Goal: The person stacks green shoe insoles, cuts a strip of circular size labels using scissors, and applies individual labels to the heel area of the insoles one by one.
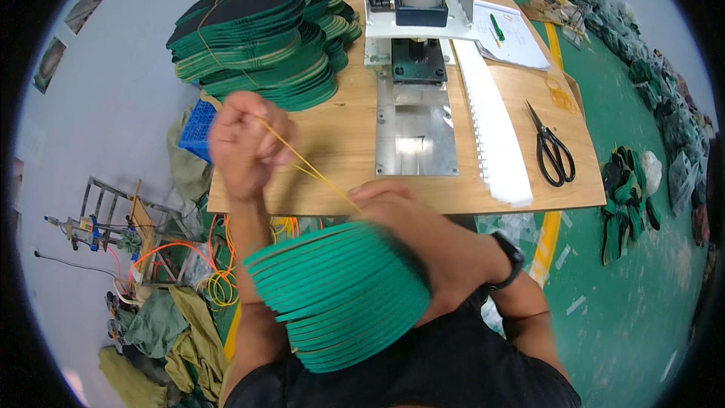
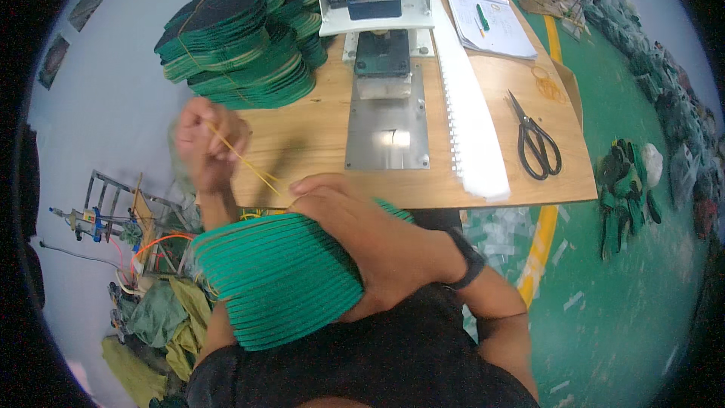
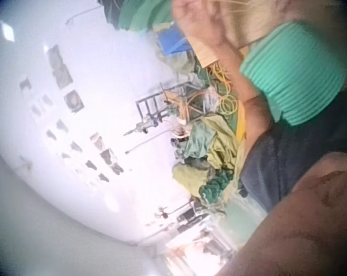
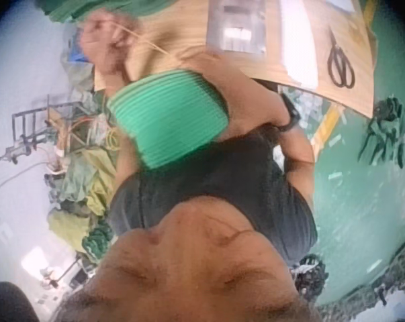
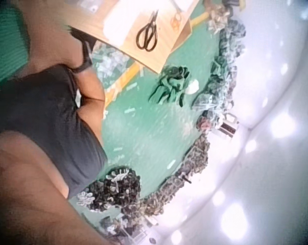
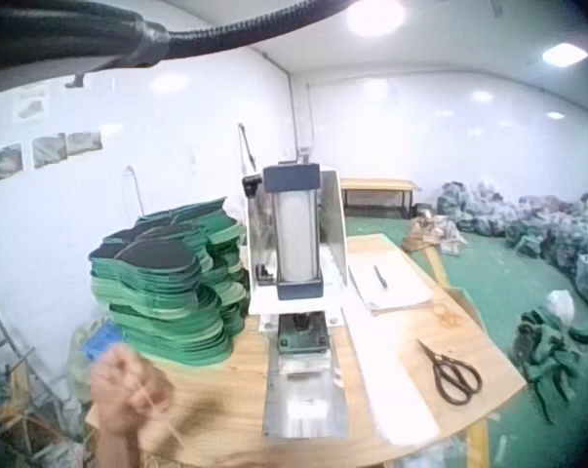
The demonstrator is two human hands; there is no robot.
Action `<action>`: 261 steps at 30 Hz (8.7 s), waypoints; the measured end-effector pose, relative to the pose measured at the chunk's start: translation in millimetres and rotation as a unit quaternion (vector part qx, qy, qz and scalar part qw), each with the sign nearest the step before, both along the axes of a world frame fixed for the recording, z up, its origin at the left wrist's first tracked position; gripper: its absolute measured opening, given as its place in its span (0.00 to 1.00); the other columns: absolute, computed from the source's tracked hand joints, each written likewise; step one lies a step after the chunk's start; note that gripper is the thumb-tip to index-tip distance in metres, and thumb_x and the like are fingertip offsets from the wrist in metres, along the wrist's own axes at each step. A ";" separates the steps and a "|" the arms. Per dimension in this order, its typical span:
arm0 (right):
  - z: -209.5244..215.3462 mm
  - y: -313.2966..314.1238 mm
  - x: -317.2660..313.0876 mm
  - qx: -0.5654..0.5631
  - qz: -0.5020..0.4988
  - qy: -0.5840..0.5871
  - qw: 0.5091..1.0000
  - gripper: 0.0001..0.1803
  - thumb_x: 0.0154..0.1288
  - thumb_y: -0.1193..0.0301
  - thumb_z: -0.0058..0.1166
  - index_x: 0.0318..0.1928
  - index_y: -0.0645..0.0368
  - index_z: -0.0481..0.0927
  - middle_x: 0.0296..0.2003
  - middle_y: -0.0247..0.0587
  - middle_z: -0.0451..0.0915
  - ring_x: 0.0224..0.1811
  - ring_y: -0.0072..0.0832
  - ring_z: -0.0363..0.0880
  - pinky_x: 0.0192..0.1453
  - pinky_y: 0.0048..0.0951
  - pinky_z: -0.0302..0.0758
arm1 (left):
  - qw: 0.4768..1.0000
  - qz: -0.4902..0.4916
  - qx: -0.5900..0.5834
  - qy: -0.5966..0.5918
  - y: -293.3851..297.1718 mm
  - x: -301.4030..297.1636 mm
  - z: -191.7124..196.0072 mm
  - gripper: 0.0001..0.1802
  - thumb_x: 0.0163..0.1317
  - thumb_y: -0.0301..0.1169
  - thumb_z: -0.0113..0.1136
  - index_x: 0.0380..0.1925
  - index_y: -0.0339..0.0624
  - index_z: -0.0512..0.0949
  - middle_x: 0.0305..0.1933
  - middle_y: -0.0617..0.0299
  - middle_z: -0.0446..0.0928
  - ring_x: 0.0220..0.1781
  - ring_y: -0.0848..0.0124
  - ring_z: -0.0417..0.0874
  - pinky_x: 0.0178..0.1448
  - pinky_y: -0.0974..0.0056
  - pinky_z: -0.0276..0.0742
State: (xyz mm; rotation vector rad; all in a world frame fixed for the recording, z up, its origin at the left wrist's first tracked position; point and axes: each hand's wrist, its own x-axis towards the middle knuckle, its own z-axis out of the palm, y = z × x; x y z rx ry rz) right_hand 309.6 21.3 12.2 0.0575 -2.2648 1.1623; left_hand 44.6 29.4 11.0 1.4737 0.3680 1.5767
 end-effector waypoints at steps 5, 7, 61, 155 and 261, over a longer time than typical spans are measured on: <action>12.7 -9.2 33.2 0.025 -0.175 -0.074 0.981 0.52 0.32 0.61 0.75 0.59 0.64 0.62 0.53 0.54 0.69 0.58 0.51 0.67 0.62 0.44 0.65 | 0.882 -0.061 -0.033 0.466 -12.7 -14.9 43.2 0.04 0.62 0.25 0.54 0.33 0.35 0.77 0.26 0.65 0.73 0.21 0.83 0.68 0.23 0.75 0.59; 7.6 -11.7 38.9 0.004 -0.252 -0.100 0.963 0.50 0.32 0.62 0.76 0.59 0.63 0.63 0.50 0.54 0.71 0.54 0.48 0.72 0.57 0.39 0.70 | 0.922 0.060 -0.063 0.376 -22.4 -4.9 36.3 0.05 0.64 0.26 0.53 0.32 0.35 0.76 0.27 0.67 0.73 0.22 0.83 0.68 0.24 0.76 0.59; -130.3 -150.6 168.8 -0.394 -0.619 0.449 0.511 0.40 0.53 0.58 0.54 0.64 0.63 0.58 0.56 0.48 0.69 0.57 0.37 0.70 0.62 0.39 0.68 | 0.889 -0.144 0.022 0.434 -28.3 244.3 -51.5 0.26 0.55 0.32 0.64 0.54 0.35 0.73 0.48 0.48 0.77 0.49 0.60 0.80 0.52 0.62 0.74; 123.8 181.3 -288.2 0.435 -0.309 -0.238 0.811 0.56 0.39 0.22 0.46 0.43 0.68 0.83 0.43 0.62 0.80 0.49 0.57 0.77 0.53 0.44 0.75 | 0.899 0.335 -0.251 -0.126 64.9 -83.8 -14.4 0.30 0.69 0.54 0.37 0.54 0.40 0.67 0.47 0.52 0.76 0.45 0.63 0.80 0.45 0.57 0.80; -48.0 65.3 -106.4 0.236 -0.248 -0.236 0.910 0.24 0.49 0.61 0.63 0.41 0.64 0.71 0.35 0.50 0.75 0.39 0.45 0.76 0.40 0.40 0.76 | 0.616 0.413 0.222 0.633 101.0 -134.8 131.3 0.30 0.59 0.39 0.63 0.59 0.38 0.68 0.53 0.54 0.77 0.54 0.61 0.77 0.58 0.59 0.71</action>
